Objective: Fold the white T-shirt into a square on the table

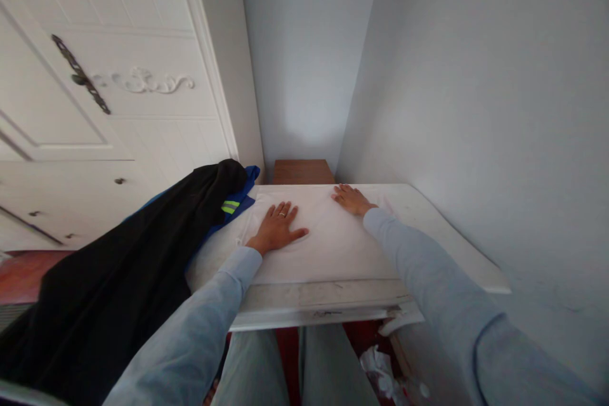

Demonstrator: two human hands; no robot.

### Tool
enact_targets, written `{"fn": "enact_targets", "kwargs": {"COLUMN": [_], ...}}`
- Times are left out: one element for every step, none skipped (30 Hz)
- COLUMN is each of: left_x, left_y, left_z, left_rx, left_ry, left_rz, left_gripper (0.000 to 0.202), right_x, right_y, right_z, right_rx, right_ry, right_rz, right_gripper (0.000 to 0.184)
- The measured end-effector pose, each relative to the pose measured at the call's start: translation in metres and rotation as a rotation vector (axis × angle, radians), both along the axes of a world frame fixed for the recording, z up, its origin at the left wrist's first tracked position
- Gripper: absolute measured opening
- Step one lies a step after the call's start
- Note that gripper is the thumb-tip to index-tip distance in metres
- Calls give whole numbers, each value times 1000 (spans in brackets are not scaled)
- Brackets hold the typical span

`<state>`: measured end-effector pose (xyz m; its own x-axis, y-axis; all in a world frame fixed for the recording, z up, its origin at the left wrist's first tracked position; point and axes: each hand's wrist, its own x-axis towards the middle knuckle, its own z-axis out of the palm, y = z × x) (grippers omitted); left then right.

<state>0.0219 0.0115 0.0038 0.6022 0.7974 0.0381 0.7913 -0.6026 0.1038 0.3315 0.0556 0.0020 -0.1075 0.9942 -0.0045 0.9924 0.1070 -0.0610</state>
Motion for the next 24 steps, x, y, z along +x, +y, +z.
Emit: {"fn": "enact_targets", "kwargs": {"left_x": [0, 0, 0, 0, 1, 1, 1, 1, 1, 1, 1, 2, 2, 2, 2, 2, 2, 2, 2, 2, 2, 2, 3, 3], "left_y": [0, 0, 0, 0, 0, 1, 1, 1, 2, 2, 3, 3, 3, 3, 3, 3, 2, 2, 2, 2, 2, 1, 1, 1], "left_z": [0, 0, 0, 0, -1, -1, -2, -3, -3, -4, -4, -4, -4, -4, -3, -3, -2, -2, -2, -1, -1, -1, 0, 0], "left_rx": [-1, 0, 1, 2, 4, 10, 16, 23, 28, 31, 31, 28, 24, 22, 20, 20, 20, 19, 19, 18, 16, 16, 19, 24], "left_ry": [-1, -4, -6, -8, -8, -10, -11, -14, -17, -19, -22, -23, -24, -25, -27, -29, -31, -33, -34, -34, -32, -29, -26, -24], "left_rz": [1, 2, 4, 5, 6, 7, 8, 7, 6, 5, 4, 1, -2, -3, -5, -7, -7, -8, -9, -12, -15, -16, -17, -17], "left_gripper": [92, 92, 93, 93, 92, 92, 92, 92, 91, 91, 91, 91, 90, 90, 90, 89, 89, 88, 88, 87, 87, 86, 86, 85], "right_x": [0, -2, -4, -7, -10, -12, -13, -12, -9, -4, 3, 12, 22, 34, 46, 59, 71, 84, 95, 105, 114, 119, 122, 121], "right_y": [-1, -4, -8, -14, -22, -31, -42, -54, -67, -80, -94, -108, -122, -136, -150, -164, -178, -191, -203, -214, -224, -233, -241, -247], "right_z": [1, 1, 0, -1, -3, -6, -8, -11, -13, -15, -16, -17, -18, -19, -19, -20, -22, -23, -25, -26, -27, -27, -26, -25], "right_rx": [-1, 0, 0, -1, -7, -13, -19, -22, -21, -19, -13, -6, 1, 9, 20, 32, 44, 55, 65, 70, 71, 69, 64, 64], "right_ry": [-4, -6, -6, -7, -5, 1, 11, 24, 38, 50, 59, 65, 73, 83, 95, 106, 115, 119, 120, 117, 112, 103, 93, 82], "right_rz": [-9, -11, -4, 14, 46, 90, 136, 175, 204, 220, 219, 205, 186, 164, 141, 116, 92, 69, 48, 28, 4, -24, -53, -80], "right_gripper": [62, 63, 65, 65, 66, 67, 68, 69, 71, 72, 73, 74, 74, 73, 71, 70, 68, 67, 67, 68, 69, 70, 70, 70]}}
